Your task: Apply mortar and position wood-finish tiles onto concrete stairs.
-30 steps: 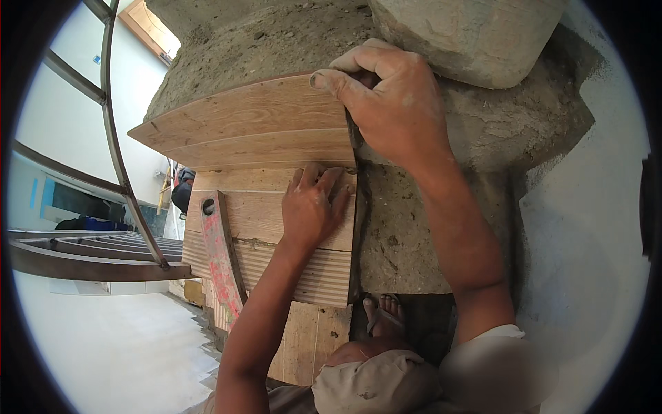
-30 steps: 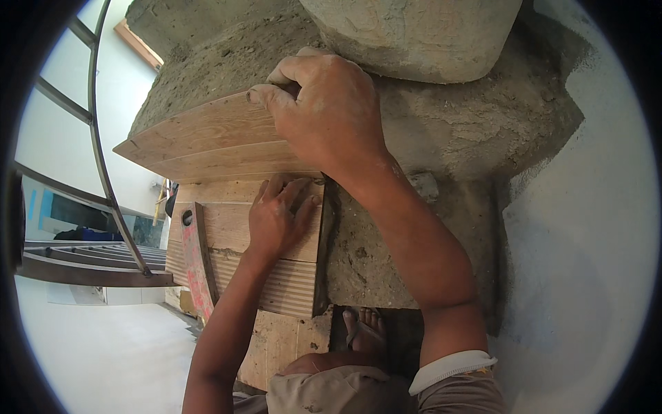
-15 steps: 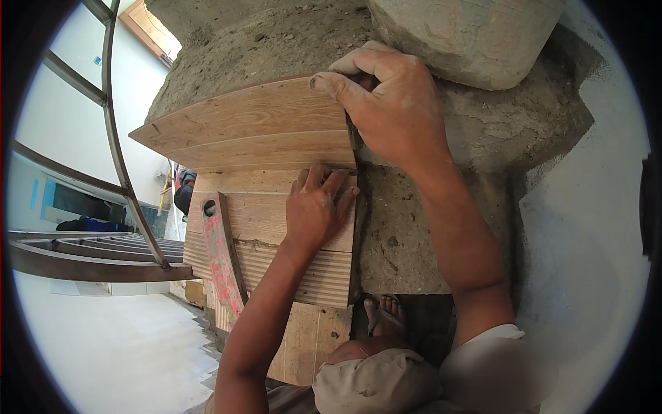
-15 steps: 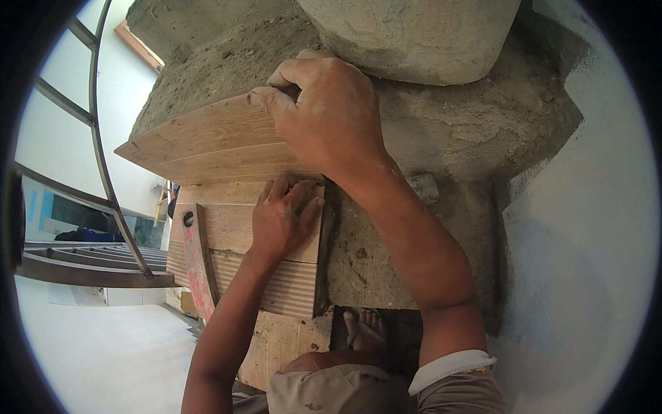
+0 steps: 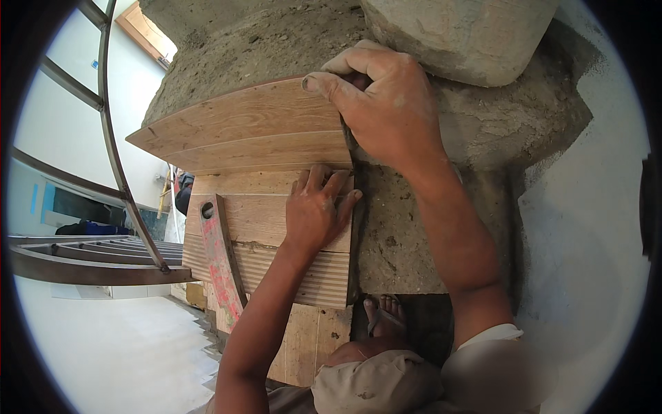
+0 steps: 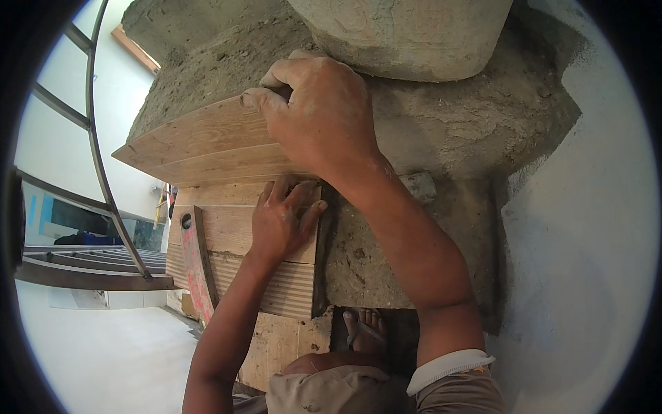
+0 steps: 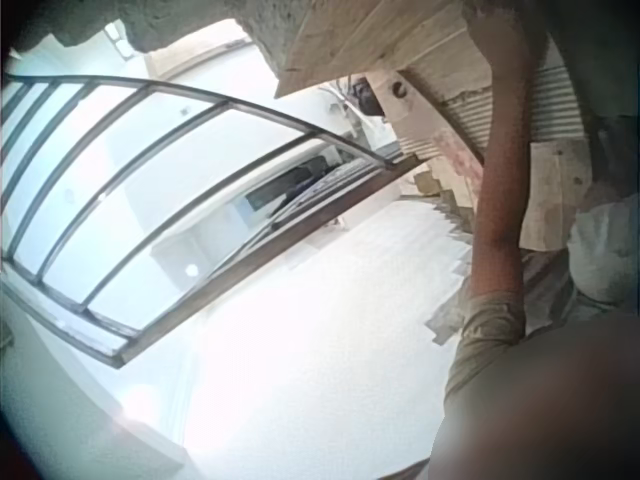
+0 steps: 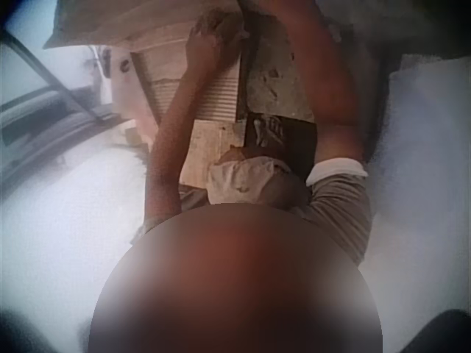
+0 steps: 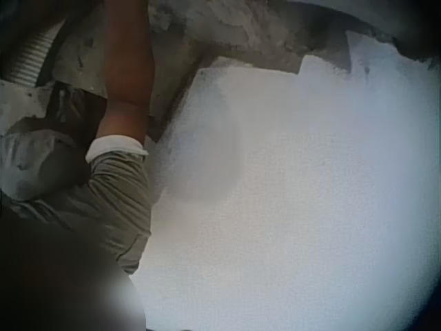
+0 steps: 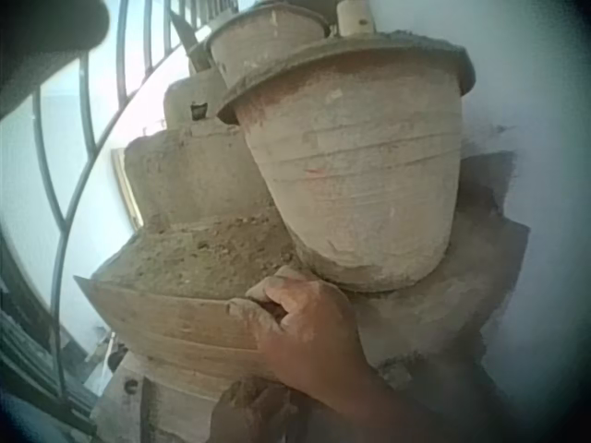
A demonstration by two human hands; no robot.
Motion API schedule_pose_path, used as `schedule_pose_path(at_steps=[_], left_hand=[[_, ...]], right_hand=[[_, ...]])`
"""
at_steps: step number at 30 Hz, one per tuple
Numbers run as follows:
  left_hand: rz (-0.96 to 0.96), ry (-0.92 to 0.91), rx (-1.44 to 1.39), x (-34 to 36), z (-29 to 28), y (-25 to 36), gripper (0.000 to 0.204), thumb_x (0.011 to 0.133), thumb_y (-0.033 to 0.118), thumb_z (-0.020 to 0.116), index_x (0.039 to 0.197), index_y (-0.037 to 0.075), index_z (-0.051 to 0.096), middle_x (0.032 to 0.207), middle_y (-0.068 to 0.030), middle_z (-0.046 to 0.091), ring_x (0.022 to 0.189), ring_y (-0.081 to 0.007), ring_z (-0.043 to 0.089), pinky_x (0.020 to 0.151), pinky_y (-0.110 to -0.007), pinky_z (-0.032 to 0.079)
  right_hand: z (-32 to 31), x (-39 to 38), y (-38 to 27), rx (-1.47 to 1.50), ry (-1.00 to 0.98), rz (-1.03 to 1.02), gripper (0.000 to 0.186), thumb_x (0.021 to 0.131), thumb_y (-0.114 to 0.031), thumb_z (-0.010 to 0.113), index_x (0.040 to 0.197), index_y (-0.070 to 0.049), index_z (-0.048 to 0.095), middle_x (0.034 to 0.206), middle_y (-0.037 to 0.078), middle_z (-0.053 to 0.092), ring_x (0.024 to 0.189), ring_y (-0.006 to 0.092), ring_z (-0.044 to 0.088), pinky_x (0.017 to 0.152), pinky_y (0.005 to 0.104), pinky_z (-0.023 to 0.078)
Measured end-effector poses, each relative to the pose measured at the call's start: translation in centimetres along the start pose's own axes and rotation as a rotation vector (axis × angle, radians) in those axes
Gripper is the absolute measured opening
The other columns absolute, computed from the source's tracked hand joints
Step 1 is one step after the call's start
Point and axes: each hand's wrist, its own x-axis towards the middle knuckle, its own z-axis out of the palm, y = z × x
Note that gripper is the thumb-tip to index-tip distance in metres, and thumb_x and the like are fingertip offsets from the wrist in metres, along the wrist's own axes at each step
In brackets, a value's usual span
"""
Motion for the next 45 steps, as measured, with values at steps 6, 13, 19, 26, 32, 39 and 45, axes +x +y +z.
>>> schedule_pose_path(at_steps=[6,13,19,26,32,39,45], left_hand=[[-0.008,-0.032,0.043,0.0,0.2,0.2,0.038,0.088,0.038,0.074,0.113,0.010,0.070,0.107,-0.0118,0.061,0.100,-0.0332,0.061,0.084,-0.046,0.051],[-0.021,-0.090,0.101,0.1,0.3,0.3,0.042,0.089,0.045,0.071,0.113,0.010,0.069,0.109,-0.0120,0.060,0.101,-0.0341,0.061,0.083,-0.047,0.051],[0.011,-0.046,0.087,-0.2,0.2,0.6,0.045,0.088,0.046,0.072,0.114,0.009,0.068,0.108,-0.0121,0.061,0.100,-0.0339,0.060,0.083,-0.047,0.051],[0.034,-0.054,0.047,0.0,0.1,0.9,0.047,0.087,0.045,0.074,0.118,0.009,0.068,0.107,-0.0121,0.060,0.100,-0.0345,0.060,0.084,-0.047,0.050],[0.006,-0.054,0.059,0.3,0.3,0.9,0.048,0.088,0.046,0.073,0.116,0.009,0.068,0.105,-0.0134,0.060,0.099,-0.0352,0.060,0.084,-0.048,0.050],[-0.008,-0.048,0.092,0.1,0.3,1.0,0.044,0.087,0.047,0.073,0.111,0.009,0.069,0.104,-0.0134,0.060,0.100,-0.0349,0.060,0.083,-0.048,0.049],[-0.026,-0.051,0.102,0.0,0.4,1.5,0.044,0.086,0.048,0.074,0.107,0.009,0.071,0.107,-0.0133,0.060,0.102,-0.0348,0.059,0.084,-0.048,0.048]], right_hand=[[0.2,-0.1,0.0,0.006,0.012,0.003,0.024,0.085,-0.024,0.080,0.089,0.000,0.076,0.078,0.010,0.070,0.067,0.0171,0.064,0.063,0.0327,0.050],[0.3,-0.1,-0.1,-0.008,0.034,0.008,0.022,0.084,-0.022,0.080,0.089,-0.001,0.077,0.080,0.011,0.070,0.067,0.0189,0.064,0.065,0.0331,0.050],[0.3,-0.2,0.0,0.013,0.025,0.028,0.021,0.084,-0.022,0.080,0.090,-0.001,0.076,0.080,0.011,0.070,0.068,0.0196,0.064,0.065,0.0335,0.050],[0.3,-0.1,0.0,0.007,0.021,0.016,0.021,0.084,-0.022,0.080,0.089,-0.001,0.076,0.080,0.011,0.070,0.068,0.0197,0.065,0.065,0.0338,0.050],[0.3,-0.2,-0.2,0.023,0.019,0.035,0.021,0.085,-0.021,0.079,0.089,0.000,0.076,0.081,0.011,0.070,0.068,0.0203,0.065,0.065,0.0340,0.051],[0.5,-0.2,-0.1,0.020,0.033,0.024,0.022,0.084,-0.022,0.080,0.090,0.000,0.076,0.080,0.012,0.069,0.068,0.0214,0.065,0.066,0.0340,0.051],[0.0,-0.1,-0.4,0.053,0.017,0.085,0.024,0.082,-0.029,0.080,0.083,-0.005,0.076,0.085,0.014,0.070,0.082,0.0365,0.068,0.075,0.0447,0.053]])
